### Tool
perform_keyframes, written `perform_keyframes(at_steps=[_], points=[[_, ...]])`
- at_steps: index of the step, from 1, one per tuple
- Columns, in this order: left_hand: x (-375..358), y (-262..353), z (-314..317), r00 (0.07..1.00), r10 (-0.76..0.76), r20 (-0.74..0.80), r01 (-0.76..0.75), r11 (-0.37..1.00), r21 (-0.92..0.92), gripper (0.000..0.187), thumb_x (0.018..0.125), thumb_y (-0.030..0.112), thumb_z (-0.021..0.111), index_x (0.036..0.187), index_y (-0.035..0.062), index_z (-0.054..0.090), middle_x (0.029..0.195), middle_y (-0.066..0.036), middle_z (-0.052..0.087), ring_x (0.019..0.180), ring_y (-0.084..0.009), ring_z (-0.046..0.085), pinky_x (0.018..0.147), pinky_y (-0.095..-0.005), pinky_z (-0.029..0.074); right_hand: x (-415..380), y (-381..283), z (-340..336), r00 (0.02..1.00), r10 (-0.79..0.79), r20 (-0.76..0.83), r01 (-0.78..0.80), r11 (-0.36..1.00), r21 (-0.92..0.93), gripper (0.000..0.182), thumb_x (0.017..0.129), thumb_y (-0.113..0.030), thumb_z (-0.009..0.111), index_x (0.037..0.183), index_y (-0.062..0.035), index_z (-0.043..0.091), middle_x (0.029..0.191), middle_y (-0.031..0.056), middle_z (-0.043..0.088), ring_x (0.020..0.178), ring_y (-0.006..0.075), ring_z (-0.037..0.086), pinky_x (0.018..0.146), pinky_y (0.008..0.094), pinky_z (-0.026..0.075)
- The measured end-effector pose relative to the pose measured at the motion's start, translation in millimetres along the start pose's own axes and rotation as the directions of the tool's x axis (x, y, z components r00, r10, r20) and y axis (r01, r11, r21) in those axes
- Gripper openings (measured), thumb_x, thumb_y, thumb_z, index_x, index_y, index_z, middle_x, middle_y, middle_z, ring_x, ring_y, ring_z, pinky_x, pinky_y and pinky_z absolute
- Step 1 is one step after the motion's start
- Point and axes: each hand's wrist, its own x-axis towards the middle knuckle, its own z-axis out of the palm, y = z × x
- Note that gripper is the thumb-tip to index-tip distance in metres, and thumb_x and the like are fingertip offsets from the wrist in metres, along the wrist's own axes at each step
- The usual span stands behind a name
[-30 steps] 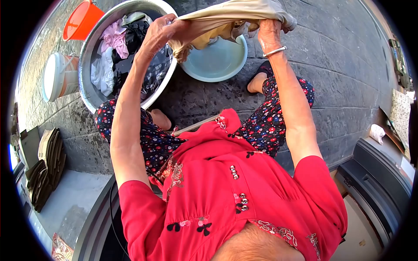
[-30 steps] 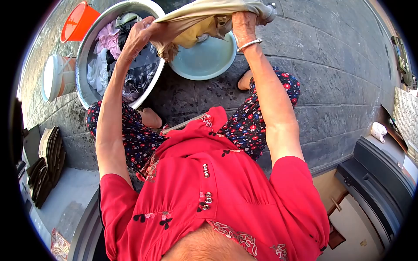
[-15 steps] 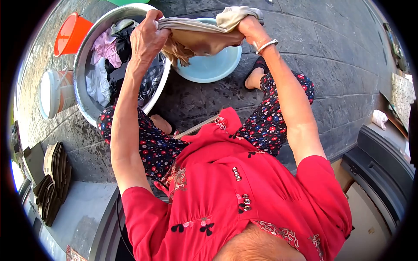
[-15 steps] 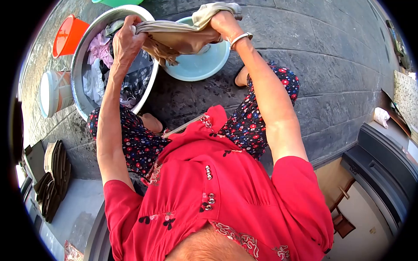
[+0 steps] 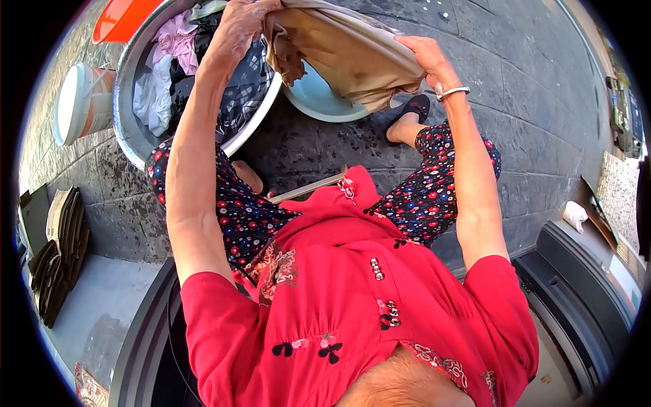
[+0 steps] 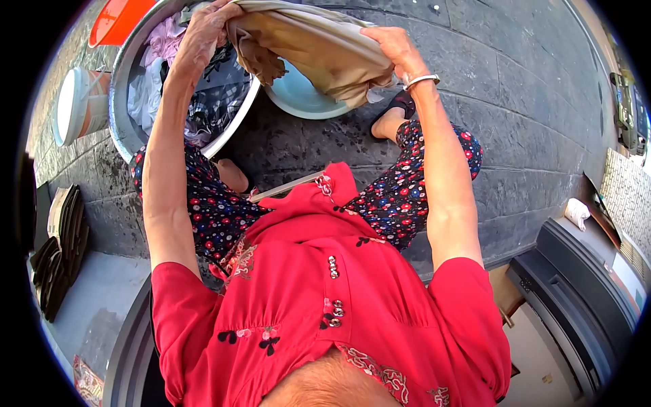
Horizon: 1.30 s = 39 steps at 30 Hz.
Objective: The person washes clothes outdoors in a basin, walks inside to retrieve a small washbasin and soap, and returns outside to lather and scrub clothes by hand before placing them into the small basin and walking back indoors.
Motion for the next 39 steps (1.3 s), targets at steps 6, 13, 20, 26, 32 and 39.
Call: perform_keyframes(at_steps=[6, 13, 20, 26, 32, 39], points=[[3, -7, 10, 0.854, 0.045, 0.519, -0.139, 0.980, 0.145, 0.030, 0.073, 0.025, 0.062, 0.093, 0.0030, 0.064, 0.087, 0.000, 0.058, 0.073, -0.0038, 0.053, 0.060, -0.0197, 0.043, -11, -5, 20, 0.974, -0.188, 0.125, 0.217, 0.627, -0.748, 0.052, 0.066, -0.019, 0.066, 0.114, -0.0087, 0.052, 0.086, 0.0144, 0.065, 0.084, 0.0313, 0.062, 0.074, 0.0384, 0.049], [-6, -14, 49, 0.880, 0.010, 0.475, -0.200, 0.914, 0.352, 0.026, 0.071, 0.018, 0.060, 0.090, 0.0013, 0.064, 0.071, -0.001, 0.057, 0.064, -0.0070, 0.052, 0.062, -0.0219, 0.042, -21, -15, 62, 0.915, -0.199, 0.352, 0.261, 0.955, -0.138, 0.024, 0.077, -0.021, 0.067, 0.093, -0.0033, 0.065, 0.079, -0.0002, 0.064, 0.073, 0.0071, 0.061, 0.065, 0.0214, 0.049], [6, -60, 37, 0.995, 0.015, 0.097, -0.031, 0.985, 0.168, 0.031, 0.076, 0.020, 0.061, 0.097, -0.0020, 0.060, 0.078, -0.008, 0.059, 0.055, -0.0071, 0.046, 0.052, -0.0214, 0.038, 0, 17, 46, 0.992, 0.005, 0.129, 0.057, 0.882, -0.468, 0.036, 0.075, -0.035, 0.065, 0.084, -0.0003, 0.057, 0.074, 0.0134, 0.064, 0.067, 0.0279, 0.063, 0.058, 0.0355, 0.049], [-8, -136, -2, 0.880, -0.466, 0.089, 0.393, 0.611, -0.688, 0.030, 0.085, 0.018, 0.052, 0.106, -0.0007, 0.041, 0.086, -0.016, 0.051, 0.063, -0.0198, 0.049, 0.061, -0.0321, 0.048, -7, 52, 37, 0.933, -0.272, 0.237, 0.353, 0.562, -0.748, 0.061, 0.074, -0.034, 0.064, 0.120, 0.0013, 0.044, 0.108, 0.0249, 0.057, 0.102, 0.0359, 0.056, 0.085, 0.0422, 0.044], [-34, -157, 33, 0.916, -0.379, 0.129, 0.302, 0.441, -0.845, 0.040, 0.083, -0.002, 0.044, 0.118, -0.0108, 0.027, 0.100, -0.025, 0.045, 0.082, -0.0304, 0.055, 0.075, -0.0446, 0.051, -29, -31, 39, 0.986, -0.007, 0.165, -0.006, 0.997, 0.082, 0.059, 0.084, -0.030, 0.060, 0.127, 0.0034, 0.038, 0.105, 0.0175, 0.058, 0.091, 0.0244, 0.061, 0.065, 0.0334, 0.053], [-15, -217, 120, 0.893, -0.430, 0.133, 0.422, 0.696, -0.581, 0.045, 0.080, -0.009, 0.042, 0.123, -0.0081, 0.029, 0.107, -0.026, 0.048, 0.094, -0.0371, 0.057, 0.081, -0.0404, 0.050, -46, -55, 11, 0.997, -0.002, 0.077, -0.036, 0.867, 0.497, 0.037, 0.088, -0.021, 0.054, 0.123, -0.0095, 0.043, 0.109, 0.0152, 0.057, 0.104, 0.0307, 0.053, 0.095, 0.0489, 0.039]])
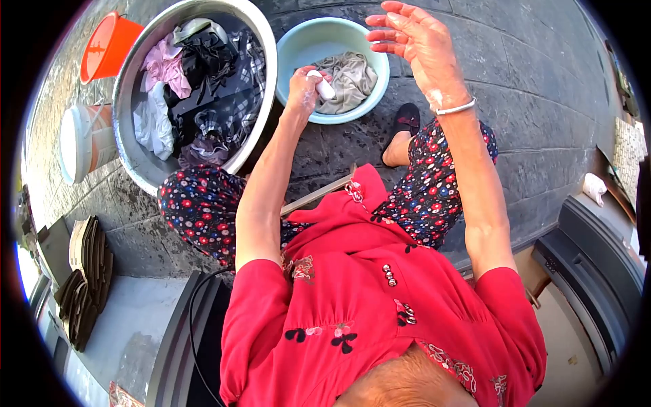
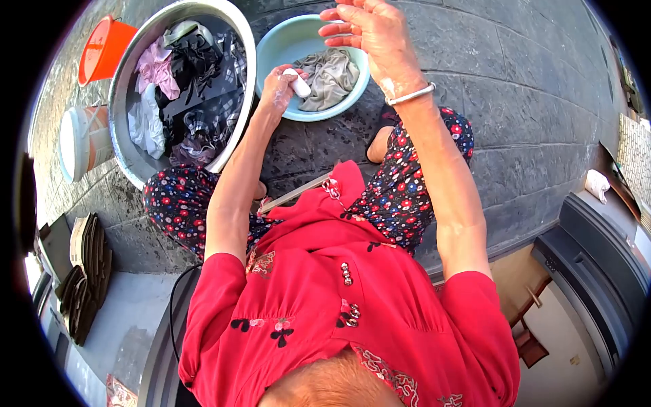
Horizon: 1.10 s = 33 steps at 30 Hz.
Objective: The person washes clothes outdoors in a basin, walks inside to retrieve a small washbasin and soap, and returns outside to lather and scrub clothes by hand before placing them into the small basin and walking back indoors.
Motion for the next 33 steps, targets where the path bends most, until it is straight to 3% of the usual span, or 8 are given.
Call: perform_keyframes(at_steps=[1, 4, 17, 22, 25, 26, 29, 33], points=[[21, -18, -2, 0.995, 0.076, 0.066, -0.099, 0.848, 0.520, 0.048, 0.081, -0.001, 0.048, 0.126, -0.0064, 0.031, 0.115, -0.023, 0.048, 0.095, -0.0370, 0.057, 0.081, -0.0386, 0.048, -1, 1, -1, 0.995, -0.070, -0.070, 0.068, 0.997, -0.021, 0.034, 0.088, -0.017, 0.052, 0.119, -0.0040, 0.045, 0.108, 0.0180, 0.057, 0.096, 0.0286, 0.058, 0.086, 0.0420, 0.045], [43, -61, -4, 0.920, 0.359, 0.159, -0.210, 0.107, 0.972, 0.070, 0.082, 0.032, 0.058, 0.137, 0.0072, 0.023, 0.135, -0.030, 0.028, 0.122, -0.0487, 0.029, 0.096, -0.0587, 0.028, 4, -2, -6, 0.985, -0.073, -0.157, 0.103, 0.975, 0.197, 0.031, 0.090, -0.015, 0.047, 0.117, 0.0002, 0.046, 0.112, 0.0236, 0.054, 0.097, 0.0293, 0.058, 0.084, 0.0394, 0.048], [81, -104, 4, 0.992, 0.080, 0.098, -0.074, -0.260, 0.963, 0.088, 0.075, 0.048, 0.063, 0.142, 0.0151, 0.017, 0.140, -0.032, 0.005, 0.126, -0.0570, 0.007, 0.088, -0.0732, 0.022, 40, 7, 29, 0.931, 0.211, -0.298, -0.147, 0.963, 0.224, 0.043, 0.092, -0.018, 0.044, 0.129, 0.0004, 0.036, 0.122, 0.0247, 0.048, 0.104, 0.0309, 0.054, 0.089, 0.0410, 0.044], [51, -119, -1, 0.998, -0.005, -0.055, 0.054, -0.150, 0.987, 0.083, 0.076, 0.041, 0.063, 0.142, 0.0206, 0.017, 0.143, -0.030, 0.004, 0.128, -0.0543, 0.010, 0.092, -0.0716, 0.020, 63, 30, 29, 0.900, 0.296, -0.320, -0.227, 0.945, 0.237, 0.042, 0.092, -0.022, 0.044, 0.128, -0.0006, 0.037, 0.123, 0.0225, 0.047, 0.108, 0.0311, 0.052, 0.090, 0.0427, 0.043], [83, -107, -43, 0.696, -0.675, 0.246, 0.277, 0.568, 0.775, 0.103, 0.070, 0.055, 0.065, 0.144, 0.0156, 0.005, 0.144, -0.028, 0.002, 0.132, -0.0430, 0.014, 0.100, -0.0587, 0.023, 77, 45, 12, 0.897, 0.365, -0.248, -0.237, 0.873, 0.425, 0.049, 0.092, -0.034, 0.046, 0.128, -0.0023, 0.037, 0.127, 0.0210, 0.043, 0.116, 0.0316, 0.045, 0.093, 0.0467, 0.040], [68, -79, -33, 0.693, -0.678, 0.243, 0.284, 0.567, 0.773, 0.103, 0.070, 0.055, 0.065, 0.144, 0.0156, 0.005, 0.144, -0.028, 0.002, 0.132, -0.0430, 0.014, 0.100, -0.0587, 0.023, 79, 47, 3, 0.901, 0.392, -0.185, -0.224, 0.787, 0.575, 0.054, 0.091, -0.041, 0.047, 0.128, -0.0034, 0.037, 0.130, 0.0200, 0.041, 0.121, 0.0318, 0.040, 0.094, 0.0491, 0.038], [10, 34, 7, 0.885, -0.463, 0.056, 0.441, 0.791, -0.424, 0.089, 0.082, 0.059, 0.051, 0.139, 0.0036, 0.012, 0.133, -0.027, 0.033, 0.119, -0.0391, 0.039, 0.096, -0.0542, 0.034, 76, 66, -16, 0.905, 0.396, -0.156, -0.243, 0.782, 0.574, 0.078, 0.085, -0.052, 0.050, 0.138, -0.0031, 0.020, 0.137, 0.0203, 0.030, 0.128, 0.0305, 0.029, 0.099, 0.0508, 0.030], [-31, 96, 2, 0.957, -0.288, -0.040, 0.228, 0.830, -0.509, 0.066, 0.083, 0.050, 0.055, 0.125, 0.0018, 0.037, 0.119, -0.024, 0.047, 0.109, -0.0349, 0.051, 0.091, -0.0485, 0.042, 49, 92, -10, 0.734, 0.630, -0.255, -0.426, 0.719, 0.550, 0.069, 0.087, -0.047, 0.051, 0.137, -0.0059, 0.026, 0.134, 0.0190, 0.035, 0.123, 0.0300, 0.036, 0.095, 0.0492, 0.036]])
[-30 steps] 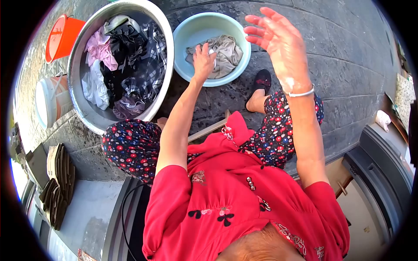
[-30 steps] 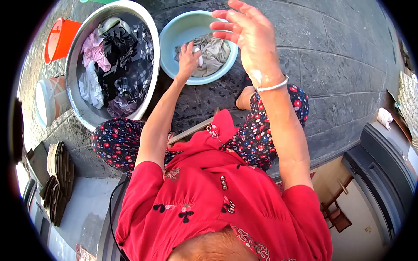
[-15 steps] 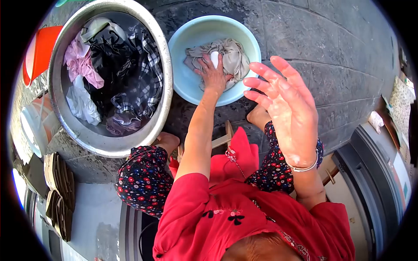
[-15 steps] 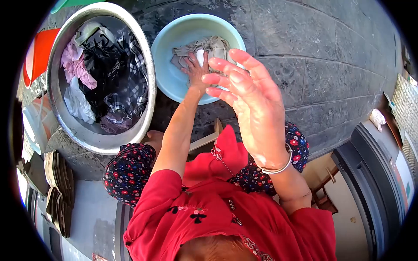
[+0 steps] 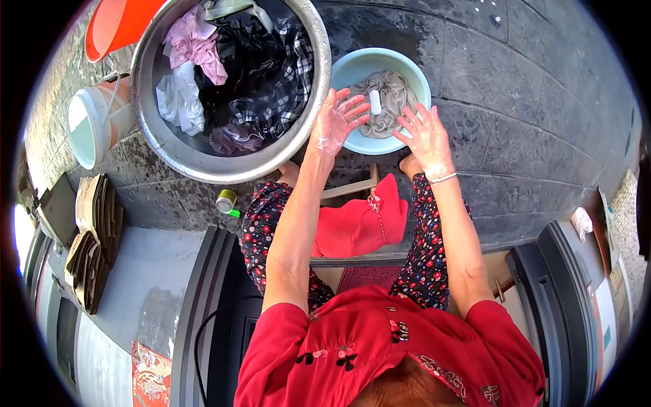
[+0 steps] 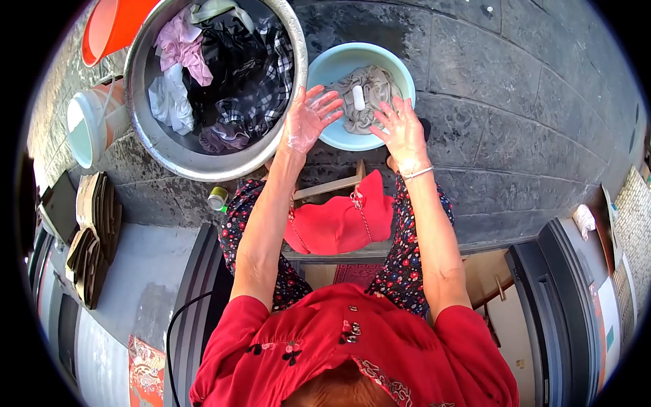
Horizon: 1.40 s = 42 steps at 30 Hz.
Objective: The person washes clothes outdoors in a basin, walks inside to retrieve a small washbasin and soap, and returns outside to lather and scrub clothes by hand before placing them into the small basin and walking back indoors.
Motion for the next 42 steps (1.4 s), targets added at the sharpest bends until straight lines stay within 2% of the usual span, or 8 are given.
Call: perform_keyframes(at_steps=[6, 9, 15, 21, 24, 30, 37, 42], points=[[5, 80, -106, 0.624, 0.679, -0.387, 0.069, 0.445, 0.893, 0.058, 0.081, 0.040, 0.057, 0.125, 0.0061, 0.043, 0.126, -0.023, 0.039, 0.111, -0.0384, 0.045, 0.090, -0.0464, 0.041, 22, 56, 107, 0.956, 0.032, 0.290, 0.169, 0.750, -0.640, 0.040, 0.088, -0.027, 0.053, 0.121, -0.0048, 0.048, 0.118, 0.0167, 0.054, 0.109, 0.0267, 0.053, 0.088, 0.0348, 0.045], [15, 108, -161, 0.577, 0.696, -0.427, 0.509, 0.103, 0.855, 0.090, 0.072, 0.053, 0.063, 0.142, 0.0183, 0.018, 0.144, -0.028, 0.002, 0.128, -0.0526, 0.015, 0.093, -0.0677, 0.025, 100, 108, 163, 0.655, -0.068, 0.752, 0.753, -0.016, -0.658, 0.042, 0.082, -0.019, 0.056, 0.122, -0.0068, 0.049, 0.124, 0.0231, 0.048, 0.117, 0.0357, 0.045, 0.098, 0.0376, 0.037], [65, 92, -246, 0.743, 0.584, -0.329, 0.436, -0.049, 0.899, 0.085, 0.071, 0.023, 0.063, 0.138, -0.0004, 0.016, 0.126, -0.044, 0.028, 0.115, -0.0522, 0.039, 0.097, -0.0489, 0.034, 238, 196, 181, 0.796, 0.166, 0.582, 0.452, -0.803, -0.389, 0.049, 0.084, -0.015, 0.049, 0.132, -0.0218, 0.042, 0.143, 0.0118, 0.027, 0.127, 0.0393, 0.030, 0.087, 0.0653, 0.032], [88, 114, -271, 0.491, 0.702, -0.516, 0.049, 0.569, 0.821, 0.036, 0.072, 0.011, 0.062, 0.104, -0.0065, 0.057, 0.076, -0.008, 0.060, 0.064, -0.0166, 0.050, 0.064, -0.0292, 0.043, 279, 194, 175, 0.614, 0.119, 0.780, 0.673, -0.595, -0.439, 0.019, 0.075, -0.012, 0.053, 0.082, -0.0012, 0.067, 0.079, 0.0245, 0.062, 0.078, 0.0427, 0.059, 0.070, 0.0375, 0.049], [58, 135, -201, 0.694, 0.448, -0.564, -0.173, 0.864, 0.473, 0.034, 0.075, 0.022, 0.067, 0.094, -0.0056, 0.062, 0.079, -0.005, 0.064, 0.069, -0.0149, 0.051, 0.070, -0.0284, 0.042, 295, 207, 187, 0.986, -0.164, -0.037, 0.053, 0.517, -0.855, 0.026, 0.074, -0.018, 0.059, 0.081, 0.0068, 0.064, 0.083, 0.0197, 0.064, 0.073, 0.0290, 0.058, 0.065, 0.0361, 0.044], [29, 130, -112, 0.764, 0.644, -0.021, -0.116, 0.169, 0.979, 0.047, 0.083, 0.037, 0.052, 0.059, -0.0024, 0.051, 0.059, -0.018, 0.052, 0.053, -0.0297, 0.051, 0.053, -0.0375, 0.038, 247, 223, 172, 0.991, 0.134, 0.027, -0.119, 0.943, -0.311, 0.044, 0.086, -0.051, 0.042, 0.079, -0.0112, 0.061, 0.079, 0.0040, 0.061, 0.075, 0.0180, 0.057, 0.071, 0.0316, 0.046], [113, 155, -154, 0.481, 0.877, 0.007, 0.084, -0.054, 0.995, 0.048, 0.089, 0.033, 0.042, 0.054, 0.0029, 0.056, 0.057, -0.020, 0.057, 0.050, -0.0379, 0.055, 0.050, -0.0447, 0.043, 216, 222, 208, 0.966, 0.056, -0.252, -0.212, 0.728, -0.652, 0.026, 0.087, -0.023, 0.042, 0.074, -0.0045, 0.056, 0.074, 0.0006, 0.055, 0.064, 0.0136, 0.042, 0.056, 0.0272, 0.035], [137, 153, -201, 0.536, 0.814, 0.226, 0.183, -0.373, 0.910, 0.029, 0.087, 0.025, 0.047, 0.072, 0.0019, 0.058, 0.071, -0.019, 0.059, 0.054, -0.0343, 0.059, 0.050, -0.0433, 0.048, 210, 207, 189, 0.842, 0.099, 0.530, 0.530, -0.326, -0.782, 0.014, 0.083, -0.009, 0.045, 0.081, 0.0044, 0.047, 0.074, 0.0225, 0.057, 0.077, 0.0418, 0.055, 0.068, 0.0498, 0.041]])
